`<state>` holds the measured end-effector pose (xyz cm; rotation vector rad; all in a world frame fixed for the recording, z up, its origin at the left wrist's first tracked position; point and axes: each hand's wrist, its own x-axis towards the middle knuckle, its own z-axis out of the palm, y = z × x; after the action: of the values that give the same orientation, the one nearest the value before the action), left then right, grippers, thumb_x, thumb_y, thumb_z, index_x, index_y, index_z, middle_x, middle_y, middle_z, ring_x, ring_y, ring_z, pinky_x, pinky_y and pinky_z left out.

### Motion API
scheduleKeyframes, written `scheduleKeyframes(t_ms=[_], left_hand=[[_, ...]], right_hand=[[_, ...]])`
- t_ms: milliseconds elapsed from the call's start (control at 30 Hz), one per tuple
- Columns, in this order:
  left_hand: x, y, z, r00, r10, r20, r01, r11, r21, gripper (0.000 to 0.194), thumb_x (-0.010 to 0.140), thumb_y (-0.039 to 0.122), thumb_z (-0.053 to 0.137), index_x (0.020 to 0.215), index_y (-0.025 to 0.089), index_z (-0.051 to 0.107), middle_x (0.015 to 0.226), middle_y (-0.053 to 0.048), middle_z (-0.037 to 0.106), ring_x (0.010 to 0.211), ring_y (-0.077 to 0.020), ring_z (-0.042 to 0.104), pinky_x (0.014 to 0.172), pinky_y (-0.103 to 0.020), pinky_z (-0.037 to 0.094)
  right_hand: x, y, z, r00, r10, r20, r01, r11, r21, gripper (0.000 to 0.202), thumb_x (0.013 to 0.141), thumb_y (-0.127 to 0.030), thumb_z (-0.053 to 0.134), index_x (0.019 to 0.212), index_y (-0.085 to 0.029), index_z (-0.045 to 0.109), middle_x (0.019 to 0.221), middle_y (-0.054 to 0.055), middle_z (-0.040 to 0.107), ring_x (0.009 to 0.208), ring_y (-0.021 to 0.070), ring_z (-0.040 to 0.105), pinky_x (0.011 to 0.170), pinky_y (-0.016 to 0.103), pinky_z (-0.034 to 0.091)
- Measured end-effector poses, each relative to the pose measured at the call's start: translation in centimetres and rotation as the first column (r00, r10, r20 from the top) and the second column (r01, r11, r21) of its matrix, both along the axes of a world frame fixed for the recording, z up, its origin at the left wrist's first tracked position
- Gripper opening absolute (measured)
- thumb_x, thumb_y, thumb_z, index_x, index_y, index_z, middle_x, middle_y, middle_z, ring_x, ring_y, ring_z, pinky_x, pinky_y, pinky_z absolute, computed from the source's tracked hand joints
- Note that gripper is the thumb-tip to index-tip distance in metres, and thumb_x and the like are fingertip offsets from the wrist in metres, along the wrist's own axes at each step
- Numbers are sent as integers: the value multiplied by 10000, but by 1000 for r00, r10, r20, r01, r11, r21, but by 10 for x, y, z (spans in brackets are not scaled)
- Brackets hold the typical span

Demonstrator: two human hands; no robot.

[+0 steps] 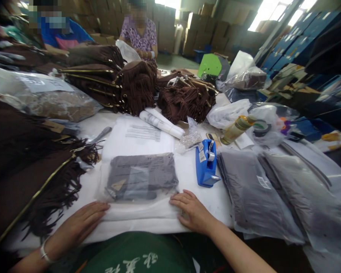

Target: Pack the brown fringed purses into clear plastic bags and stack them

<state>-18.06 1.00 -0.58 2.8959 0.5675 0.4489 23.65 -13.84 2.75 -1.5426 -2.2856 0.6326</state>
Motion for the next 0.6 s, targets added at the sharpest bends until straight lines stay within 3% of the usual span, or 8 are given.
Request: scheduleKeyframes(t_ms=[133, 267, 333, 400, 500, 600], left_hand=[[11, -3, -11, 945, 275, 178, -282, 960, 9, 233, 926, 303, 424, 1047, 178, 578, 948, -64, 693, 893, -189, 654, 865, -318, 514], [8, 3, -12, 873, 462, 153, -477, 875, 82, 303, 953, 303, 308, 941, 167, 578, 828, -68, 688, 706, -181, 666, 645, -279, 531], [3, 7, -5, 877, 478, 47, -480, 866, 140, 386, 962, 270, 216, 926, 179, 589, 814, -58, 684, 609, -172, 645, 523, -272, 491], [4, 11, 7, 883, 466, -63, -446, 872, 200, 429, 963, 264, 187, 907, 176, 603, 775, -61, 670, 556, -185, 612, 502, -301, 462], [28, 12, 31, 901, 428, -73, -409, 892, 191, 331, 952, 332, 324, 972, 150, 600, 830, -89, 652, 735, -232, 611, 703, -383, 480], [74, 7, 44, 955, 297, 7, -297, 955, 13, 285, 924, 368, 441, 1087, 167, 562, 975, -89, 626, 933, -232, 562, 856, -384, 441]], right_hand=[[-11, 8, -21, 976, -203, -80, 215, 957, 193, 197, 914, -251, 474, 1015, -228, 641, 946, 45, 691, 911, 183, 609, 880, 350, 429], [-42, 16, -29, 905, -413, -102, 425, 879, 217, 282, 961, -298, 380, 903, -182, 631, 784, 65, 684, 727, 176, 626, 699, 281, 438], [-58, 18, -25, 869, -489, -75, 494, 853, 169, 308, 972, -299, 358, 821, -192, 605, 660, 29, 651, 602, 154, 606, 596, 245, 394], [-69, 21, -18, 823, -568, 3, 566, 821, 78, 328, 971, -328, 365, 746, -207, 571, 562, -6, 605, 513, 141, 571, 526, 236, 327], [-76, 26, -10, 765, -633, 117, 640, 767, -42, 338, 958, -373, 382, 712, -217, 555, 564, -5, 607, 523, 150, 569, 512, 246, 267], [-76, 31, -9, 742, -670, 28, 668, 735, -118, 325, 937, -381, 413, 699, -217, 561, 563, 5, 597, 512, 154, 535, 515, 258, 236]])
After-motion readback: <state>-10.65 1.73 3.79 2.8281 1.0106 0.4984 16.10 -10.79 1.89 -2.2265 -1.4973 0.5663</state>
